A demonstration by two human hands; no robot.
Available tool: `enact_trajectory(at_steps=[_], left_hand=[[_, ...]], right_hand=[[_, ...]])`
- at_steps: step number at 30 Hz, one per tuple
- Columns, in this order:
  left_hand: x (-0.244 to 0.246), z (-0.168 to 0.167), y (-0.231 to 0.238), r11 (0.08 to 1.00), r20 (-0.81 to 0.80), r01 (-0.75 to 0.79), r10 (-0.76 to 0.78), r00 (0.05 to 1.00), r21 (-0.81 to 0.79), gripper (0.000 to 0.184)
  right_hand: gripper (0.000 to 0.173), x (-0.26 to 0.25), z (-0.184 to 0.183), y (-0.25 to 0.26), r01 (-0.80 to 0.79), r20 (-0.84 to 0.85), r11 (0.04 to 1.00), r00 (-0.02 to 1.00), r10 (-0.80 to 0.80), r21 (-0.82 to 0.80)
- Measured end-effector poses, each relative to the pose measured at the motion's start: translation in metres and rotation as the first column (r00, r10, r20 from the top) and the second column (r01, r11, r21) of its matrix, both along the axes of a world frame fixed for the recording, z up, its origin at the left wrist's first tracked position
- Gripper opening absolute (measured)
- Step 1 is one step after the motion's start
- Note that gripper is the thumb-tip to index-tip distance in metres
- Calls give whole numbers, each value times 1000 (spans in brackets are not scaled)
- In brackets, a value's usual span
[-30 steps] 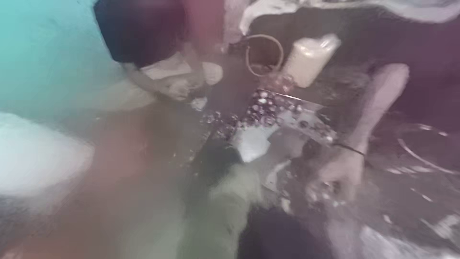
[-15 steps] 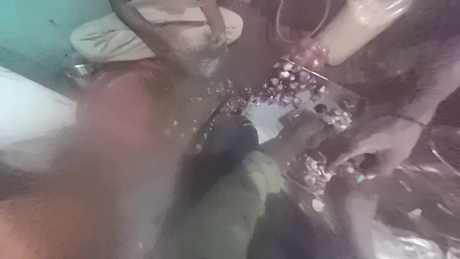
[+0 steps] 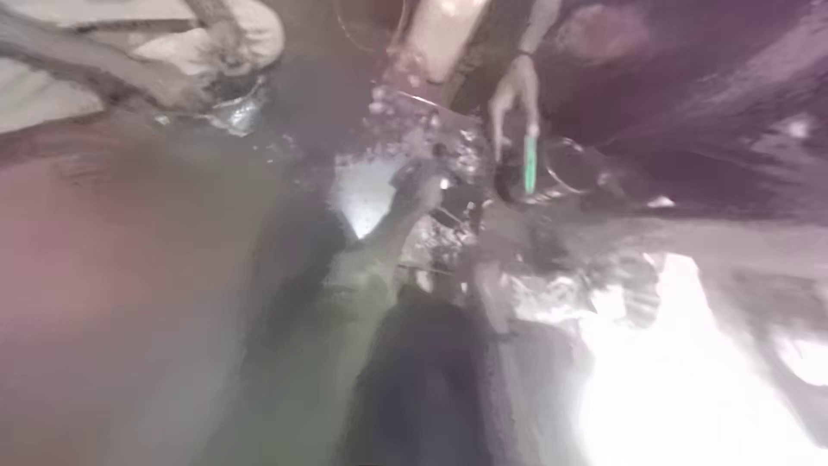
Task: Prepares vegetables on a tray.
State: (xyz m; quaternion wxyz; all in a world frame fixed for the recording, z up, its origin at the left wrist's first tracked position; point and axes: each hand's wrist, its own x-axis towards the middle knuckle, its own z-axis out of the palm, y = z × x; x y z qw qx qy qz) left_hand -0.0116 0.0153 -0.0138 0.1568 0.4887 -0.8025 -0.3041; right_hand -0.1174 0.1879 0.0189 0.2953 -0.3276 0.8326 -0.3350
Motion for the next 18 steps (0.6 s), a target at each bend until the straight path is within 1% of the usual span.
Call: enact_trajectory(at_steps=[1, 2, 3, 4, 5, 6, 7, 8, 9, 10, 11, 12, 13, 15, 17, 18], left_hand=[[-6, -15, -6, 994, -63, -41, 35, 997, -104, 40], [-10, -22, -7, 984, -77, -60, 48, 996, -166, 37], [-7, -13, 0, 988, -40, -60, 55, 998, -141, 40], [0, 9, 8, 999, 45, -36, 37, 998, -36, 44], [1, 18, 7, 999, 86, -43, 42, 995, 12, 45], [-4, 8, -5, 995, 57, -80, 83, 995, -52, 43], [-7, 3, -16, 992, 29, -99, 102, 994, -72, 39], [-6, 7, -23, 992, 24, -118, 119, 993, -53, 36], [-1, 21, -25, 990, 57, -141, 141, 988, -2, 36], [5, 45, -23, 984, 145, -162, 149, 978, 81, 40], [11, 78, -16, 967, 256, -176, 126, 958, 184, 43], [17, 101, -7, 958, 343, -193, 111, 933, 214, 44], [22, 113, 1, 956, 402, -203, 104, 910, 211, 43], [30, 119, 15, 967, 507, -154, 32, 861, 201, 38], [36, 110, 24, 967, 577, 0, -151, 802, 254, 32], [39, 98, 28, 952, 579, 79, -244, 778, 294, 29]], right_hand=[[35, 3, -10, 17, -41, 28, 999, 999, 40, 5], [33, 1, -25, 32, -78, 51, 997, 996, 77, 7], [32, 0, -31, 42, -121, 70, 992, 990, 120, 16], [30, 1, -29, 49, -154, 90, 988, 984, 151, 23], [30, 0, -24, 51, -169, 109, 985, 980, 167, 14], [31, -1, -21, 51, -167, 121, 986, 978, 168, -18], [29, -1, -20, 50, -162, 131, 985, 977, 169, -64], [27, -2, -19, 50, -159, 146, 983, 974, 172, -96], [27, -2, -21, 50, -165, 150, 981, 973, 178, -98], [29, -2, -23, 50, -186, 141, 980, 971, 195, -72], [31, -2, -26, 51, -220, 117, 975, 968, 223, -35], [32, -1, -29, 52, -259, 67, 966, 964, 258, 8], [35, 1, -30, 52, -300, 6, 953, 954, 300, 50], [38, 5, -26, 52, -351, -71, 932, 931, 358, 93], [37, 7, -22, 52, -379, -88, 924, 920, 381, 47], [35, 8, -19, 52, -388, -87, 921, 917, 389, 30]])
